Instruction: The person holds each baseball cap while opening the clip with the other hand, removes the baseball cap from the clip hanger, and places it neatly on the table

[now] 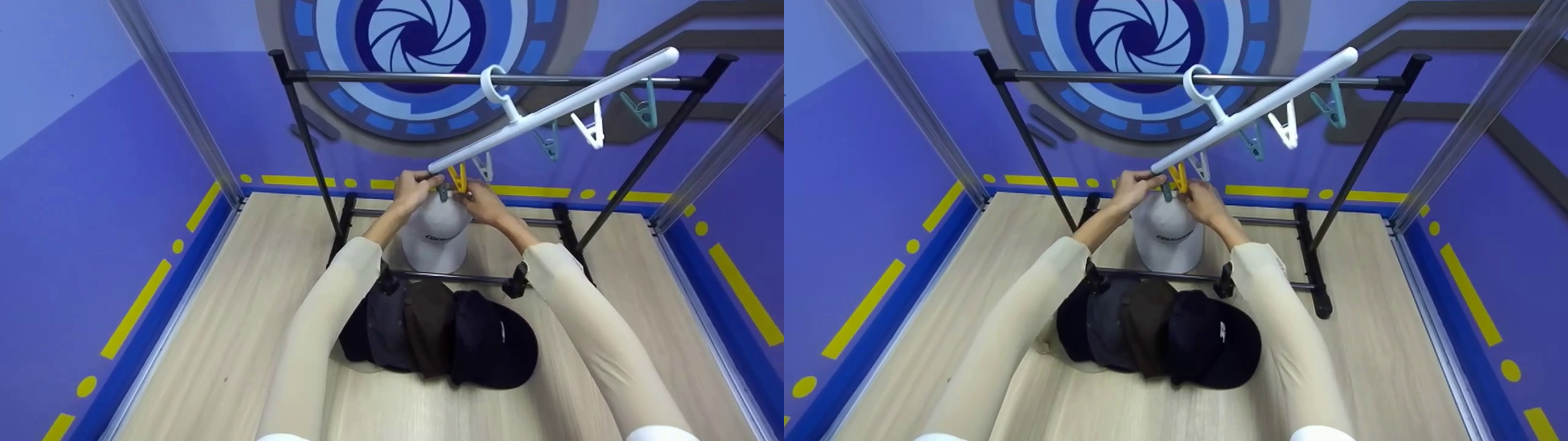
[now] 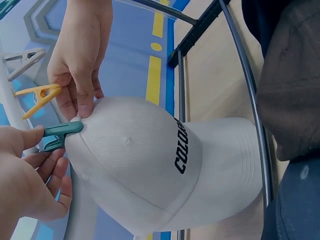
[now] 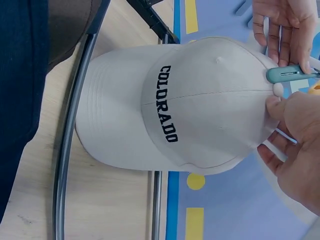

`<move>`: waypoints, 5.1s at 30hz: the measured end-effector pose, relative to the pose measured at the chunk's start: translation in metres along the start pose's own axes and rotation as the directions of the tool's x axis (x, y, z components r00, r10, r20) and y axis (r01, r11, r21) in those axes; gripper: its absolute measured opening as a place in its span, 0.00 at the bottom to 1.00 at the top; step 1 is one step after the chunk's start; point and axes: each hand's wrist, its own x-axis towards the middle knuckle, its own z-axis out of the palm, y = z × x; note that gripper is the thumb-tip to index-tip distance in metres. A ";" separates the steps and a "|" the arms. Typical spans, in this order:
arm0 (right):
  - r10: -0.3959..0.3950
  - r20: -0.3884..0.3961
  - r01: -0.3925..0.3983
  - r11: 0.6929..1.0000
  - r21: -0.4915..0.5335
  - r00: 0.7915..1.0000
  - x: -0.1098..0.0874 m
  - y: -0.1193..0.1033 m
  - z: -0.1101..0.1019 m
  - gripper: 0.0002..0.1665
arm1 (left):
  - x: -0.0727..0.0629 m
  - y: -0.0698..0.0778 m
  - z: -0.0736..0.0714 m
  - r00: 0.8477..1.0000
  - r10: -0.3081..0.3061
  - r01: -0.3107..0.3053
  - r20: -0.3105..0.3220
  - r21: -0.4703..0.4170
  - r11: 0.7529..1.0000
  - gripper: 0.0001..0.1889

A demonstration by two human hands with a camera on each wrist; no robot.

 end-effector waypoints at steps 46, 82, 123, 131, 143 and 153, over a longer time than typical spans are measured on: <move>-0.070 0.020 0.072 0.995 -0.072 0.997 -0.039 -0.004 -0.053 0.10 | -0.001 -0.013 -0.042 0.960 0.253 -0.134 -0.120 0.597 0.791 0.30; -0.098 0.302 0.184 0.945 -0.269 0.948 -0.138 -0.058 -0.171 0.12 | -0.079 -0.098 -0.155 0.959 0.152 -0.281 0.238 0.756 0.591 0.45; -0.150 0.578 0.513 0.669 -0.538 0.802 -0.174 -0.054 -0.095 0.20 | -0.097 -0.114 -0.152 0.947 0.152 -0.314 0.283 0.711 0.629 0.43; -0.224 0.590 0.572 0.644 -0.508 0.776 -0.160 -0.058 -0.059 0.22 | -0.099 -0.115 -0.147 0.949 0.146 -0.307 0.278 0.720 0.622 0.42; -0.279 0.604 0.604 0.664 -0.441 0.747 -0.156 -0.060 -0.013 0.21 | -0.097 -0.122 -0.135 0.941 0.149 -0.329 0.305 0.711 0.621 0.42; -0.327 0.541 0.561 0.750 -0.351 0.775 -0.159 -0.051 -0.011 0.18 | -0.098 -0.131 -0.132 0.935 0.188 -0.348 0.299 0.686 0.639 0.41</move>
